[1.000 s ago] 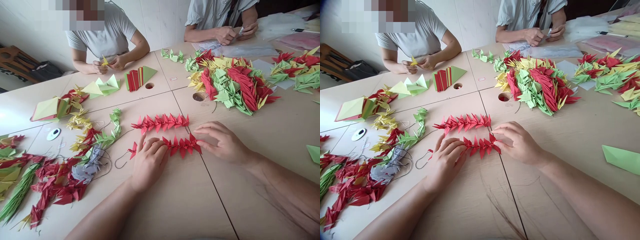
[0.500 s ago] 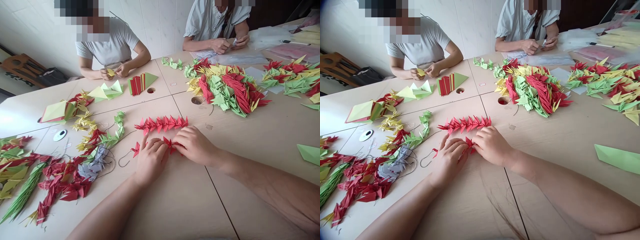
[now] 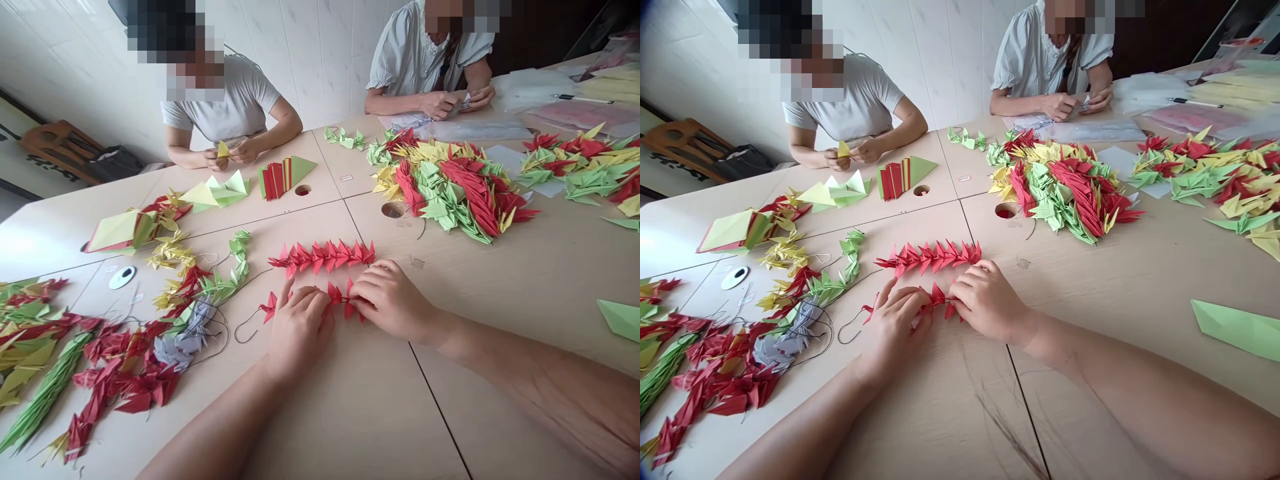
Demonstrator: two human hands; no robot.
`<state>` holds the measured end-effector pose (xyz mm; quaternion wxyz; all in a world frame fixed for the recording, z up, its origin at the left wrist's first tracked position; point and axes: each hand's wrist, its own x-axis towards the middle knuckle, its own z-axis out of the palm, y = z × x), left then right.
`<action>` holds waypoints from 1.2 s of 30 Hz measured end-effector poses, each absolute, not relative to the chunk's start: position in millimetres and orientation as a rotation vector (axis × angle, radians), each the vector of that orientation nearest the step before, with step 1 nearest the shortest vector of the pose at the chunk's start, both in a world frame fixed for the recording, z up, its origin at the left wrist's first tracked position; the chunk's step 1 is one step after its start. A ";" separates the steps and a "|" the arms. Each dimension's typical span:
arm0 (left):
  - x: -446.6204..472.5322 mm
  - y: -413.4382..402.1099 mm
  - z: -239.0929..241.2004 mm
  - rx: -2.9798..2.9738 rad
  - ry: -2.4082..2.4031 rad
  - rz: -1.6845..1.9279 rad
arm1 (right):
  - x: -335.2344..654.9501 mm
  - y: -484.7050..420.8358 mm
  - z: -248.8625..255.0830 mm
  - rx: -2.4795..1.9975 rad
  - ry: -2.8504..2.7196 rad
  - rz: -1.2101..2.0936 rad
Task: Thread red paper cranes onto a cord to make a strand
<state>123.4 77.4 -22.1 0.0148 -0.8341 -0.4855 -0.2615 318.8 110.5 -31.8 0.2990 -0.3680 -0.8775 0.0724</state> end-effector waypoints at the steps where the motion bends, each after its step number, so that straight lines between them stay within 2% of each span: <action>1: 123.6 77.5 -22.2 -2.597 -1.517 -0.813 | 318.7 110.7 -31.9 -0.983 -2.322 0.211; 12: 122.4 77.6 -27.7 -2.630 -1.551 -0.796 | 317.8 111.4 -27.7 -1.034 -2.281 0.350; 36: 121.9 77.5 -26.1 -2.697 -1.501 -0.774 | 317.6 111.5 -28.3 -1.011 -2.336 0.325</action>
